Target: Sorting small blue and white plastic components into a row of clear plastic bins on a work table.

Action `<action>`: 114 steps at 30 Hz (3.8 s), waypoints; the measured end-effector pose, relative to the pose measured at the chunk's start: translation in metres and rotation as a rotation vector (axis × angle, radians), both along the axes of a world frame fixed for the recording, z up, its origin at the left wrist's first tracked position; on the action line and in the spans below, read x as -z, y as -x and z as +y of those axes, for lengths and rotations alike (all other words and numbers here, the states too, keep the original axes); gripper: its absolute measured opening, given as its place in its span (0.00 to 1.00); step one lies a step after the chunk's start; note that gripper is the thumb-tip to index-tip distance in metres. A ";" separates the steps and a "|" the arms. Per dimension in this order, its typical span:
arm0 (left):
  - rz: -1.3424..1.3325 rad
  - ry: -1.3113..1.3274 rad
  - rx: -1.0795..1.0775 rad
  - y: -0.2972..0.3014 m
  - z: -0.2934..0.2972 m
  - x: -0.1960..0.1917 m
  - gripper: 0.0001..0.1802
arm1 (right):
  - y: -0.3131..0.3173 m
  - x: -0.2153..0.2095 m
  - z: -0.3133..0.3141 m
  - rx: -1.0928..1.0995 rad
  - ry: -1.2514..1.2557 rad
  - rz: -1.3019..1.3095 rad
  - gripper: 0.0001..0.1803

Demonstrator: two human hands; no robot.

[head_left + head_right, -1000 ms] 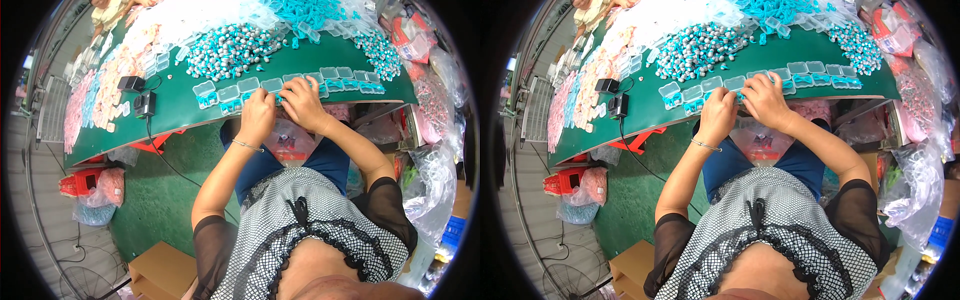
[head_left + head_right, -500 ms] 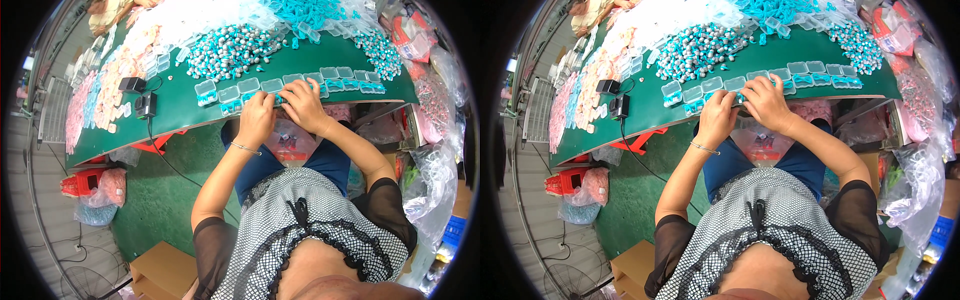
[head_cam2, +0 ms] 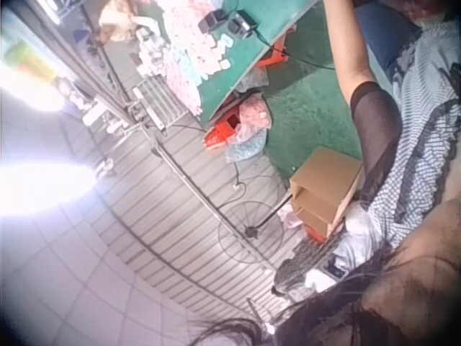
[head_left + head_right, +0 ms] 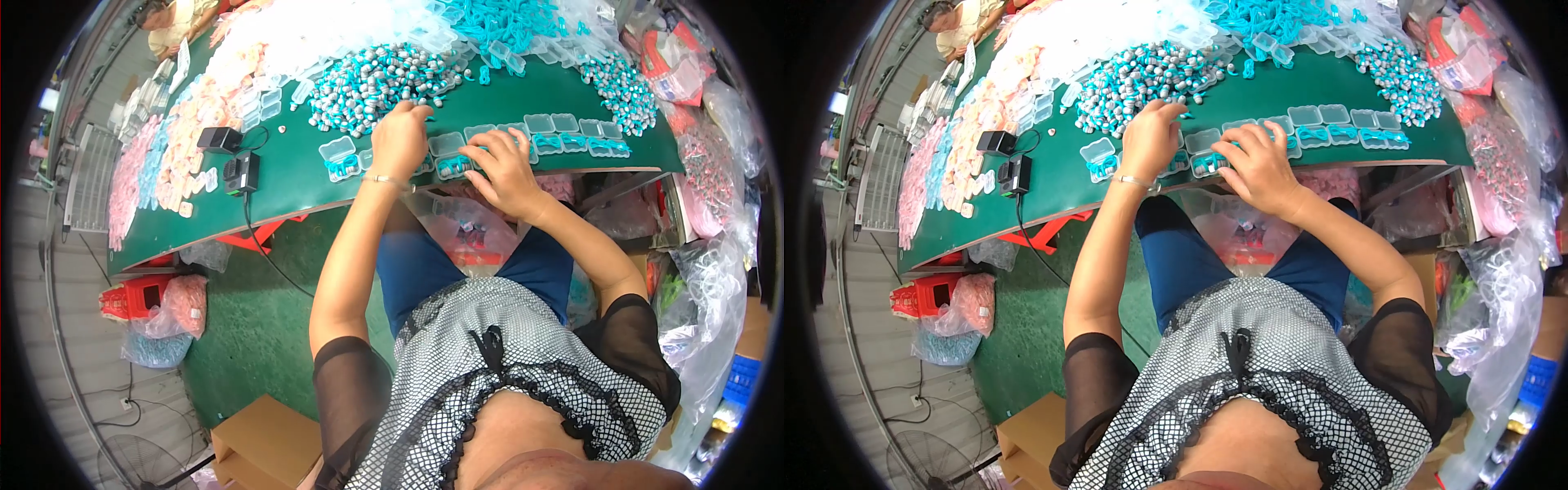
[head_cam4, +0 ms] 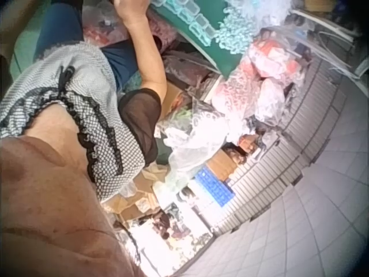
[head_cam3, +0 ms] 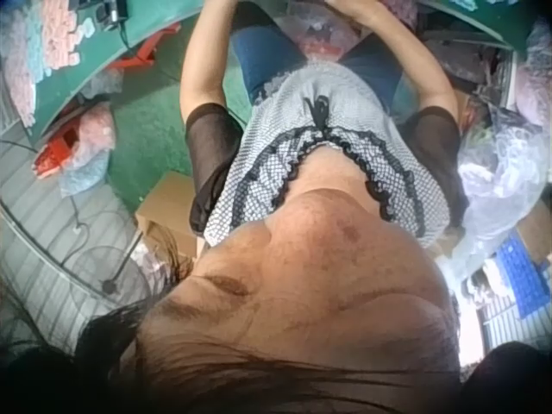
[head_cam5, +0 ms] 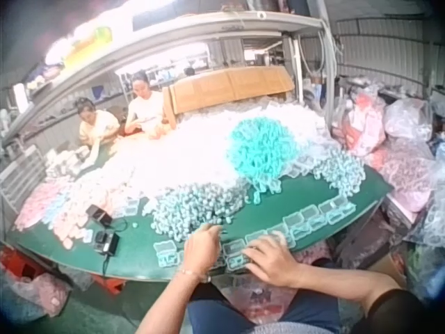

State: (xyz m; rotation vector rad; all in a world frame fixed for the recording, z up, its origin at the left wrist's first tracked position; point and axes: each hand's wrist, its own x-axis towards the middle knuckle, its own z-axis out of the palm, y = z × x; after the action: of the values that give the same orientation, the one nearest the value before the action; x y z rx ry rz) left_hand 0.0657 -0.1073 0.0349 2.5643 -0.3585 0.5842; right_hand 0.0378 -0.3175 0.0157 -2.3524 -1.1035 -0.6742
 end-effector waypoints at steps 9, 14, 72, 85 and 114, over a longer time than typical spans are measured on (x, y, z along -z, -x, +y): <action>0.147 -0.461 0.100 -0.043 0.012 0.008 0.11 | -0.029 -0.011 -0.052 0.028 -0.099 0.045 0.11; 0.183 -0.404 0.167 -0.050 0.009 0.001 0.06 | -0.107 -0.012 -0.137 0.377 -0.148 0.008 0.09; -0.085 -0.107 0.196 0.039 -0.060 0.020 0.04 | -0.015 0.010 -0.041 0.084 -0.121 0.169 0.04; -0.046 -0.020 0.149 0.039 -0.061 0.015 0.08 | -0.014 0.003 -0.040 0.093 -0.086 0.111 0.06; 0.218 0.063 0.267 0.023 -0.050 0.006 0.05 | -0.018 -0.002 -0.061 0.044 -0.144 0.159 0.05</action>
State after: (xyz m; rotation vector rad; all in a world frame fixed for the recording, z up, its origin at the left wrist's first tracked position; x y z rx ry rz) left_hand 0.0428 -0.1569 0.0291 2.4339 -0.5828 0.2134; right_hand 0.0559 -0.3781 0.0175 -2.2691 -0.9064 -0.5522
